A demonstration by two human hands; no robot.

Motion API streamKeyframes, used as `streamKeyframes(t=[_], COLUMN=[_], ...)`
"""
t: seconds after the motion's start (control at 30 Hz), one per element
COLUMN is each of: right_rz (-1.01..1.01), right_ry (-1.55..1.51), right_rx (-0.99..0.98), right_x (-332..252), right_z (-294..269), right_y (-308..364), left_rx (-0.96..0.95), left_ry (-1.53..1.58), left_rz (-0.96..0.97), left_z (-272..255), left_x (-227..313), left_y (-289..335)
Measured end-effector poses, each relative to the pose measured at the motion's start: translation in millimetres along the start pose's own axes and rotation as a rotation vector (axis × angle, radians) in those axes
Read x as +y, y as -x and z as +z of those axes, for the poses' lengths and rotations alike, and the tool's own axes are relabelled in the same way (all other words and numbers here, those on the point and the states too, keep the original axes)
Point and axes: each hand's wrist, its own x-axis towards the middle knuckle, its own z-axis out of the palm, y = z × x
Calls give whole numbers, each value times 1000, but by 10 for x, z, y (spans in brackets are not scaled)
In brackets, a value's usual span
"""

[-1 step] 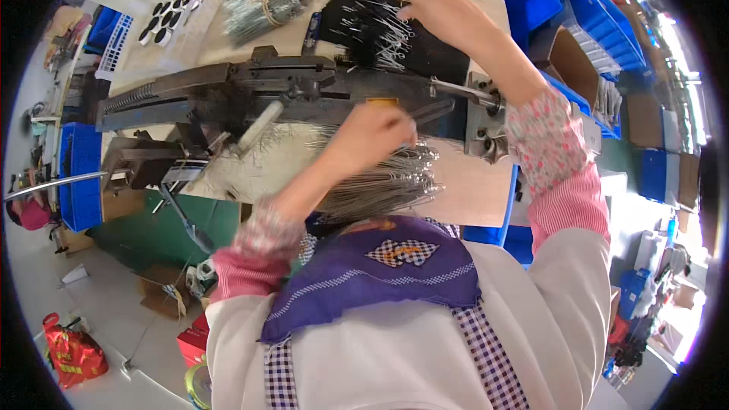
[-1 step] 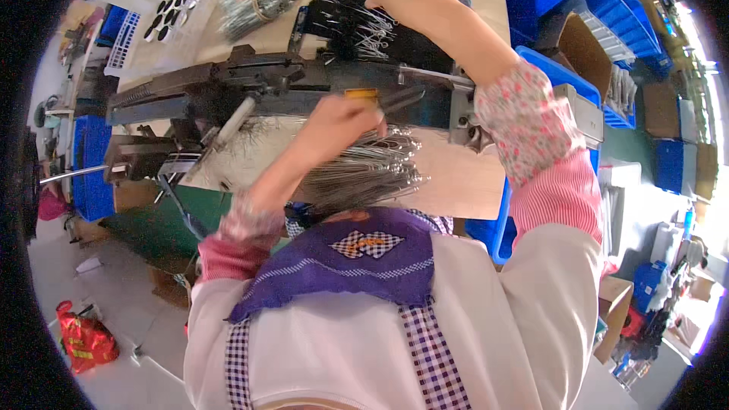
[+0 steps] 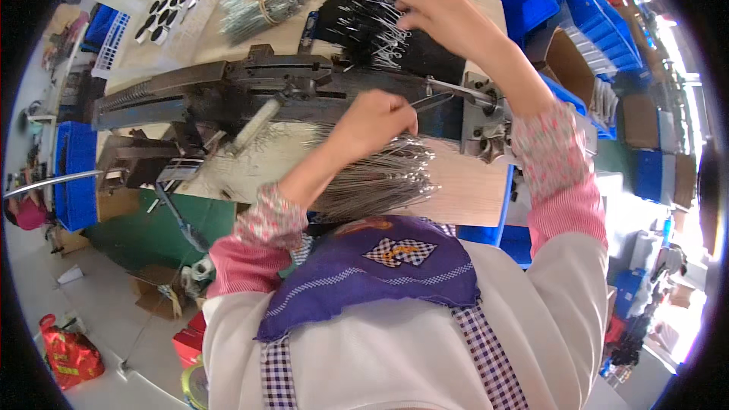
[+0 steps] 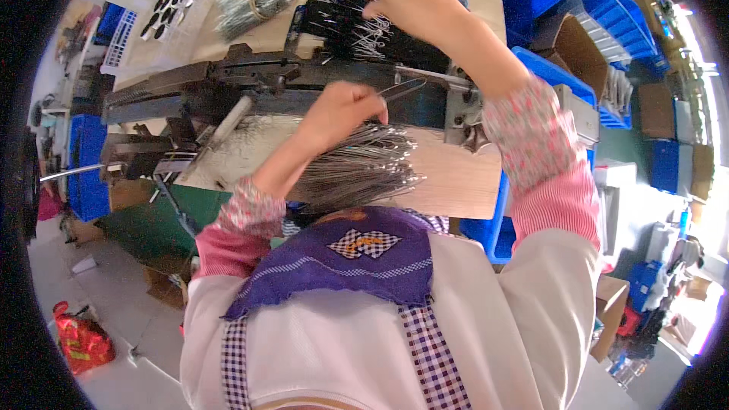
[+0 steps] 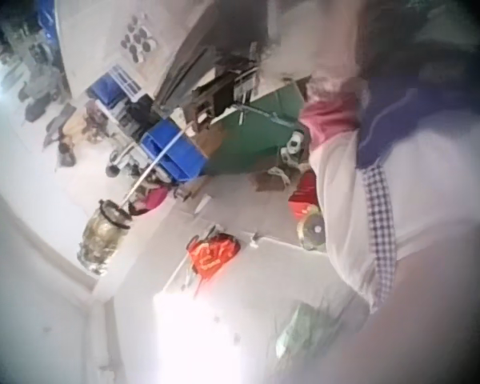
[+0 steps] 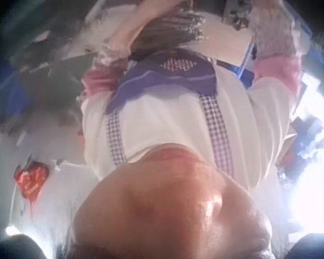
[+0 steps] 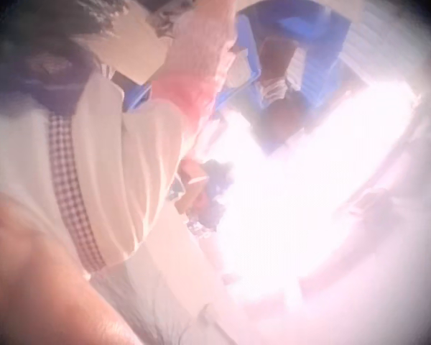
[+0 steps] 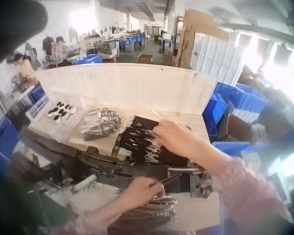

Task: The operator uses a manual assembly machine to combine metal wire and plastic components into finished parts.

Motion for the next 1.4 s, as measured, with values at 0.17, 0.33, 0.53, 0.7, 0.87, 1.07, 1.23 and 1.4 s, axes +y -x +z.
streamKeyframes(t=[0.17, 0.33, 0.53, 0.7, 0.87, 1.07, 1.23, 1.4], right_rz=[-108, -248, -158, -122, -100, -104, -37, 238], right_ry=[-229, -184, -402, -395, -389, -338, -171, 18], right_rx=[-98, 172, 290, 229, 182, 172, 160, 105], right_x=[-442, -648, -707, -740, -676, -818, -1160, -725], right_z=[-107, 268, 435, 607, 631, 565, 501, 1107], right_y=[669, 421, 279, 186, 175, 111, 782, 789], left_rx=[2, 347, 937, 12, 32, 659, 796, 1100], left_ry=[-291, -1248, -866, 1756, 1651, -342, 542, 723], left_rz=[106, 498, 819, 35, -76, 219, -390, -321], left_z=[-237, -627, -509, -87, -413, -39, -655, -1064], left_x=[170, 344, 105, -342, 378, -585, -977, -1061], left_y=[-115, 197, 584, 856, 840, 688, 1503, 1793])
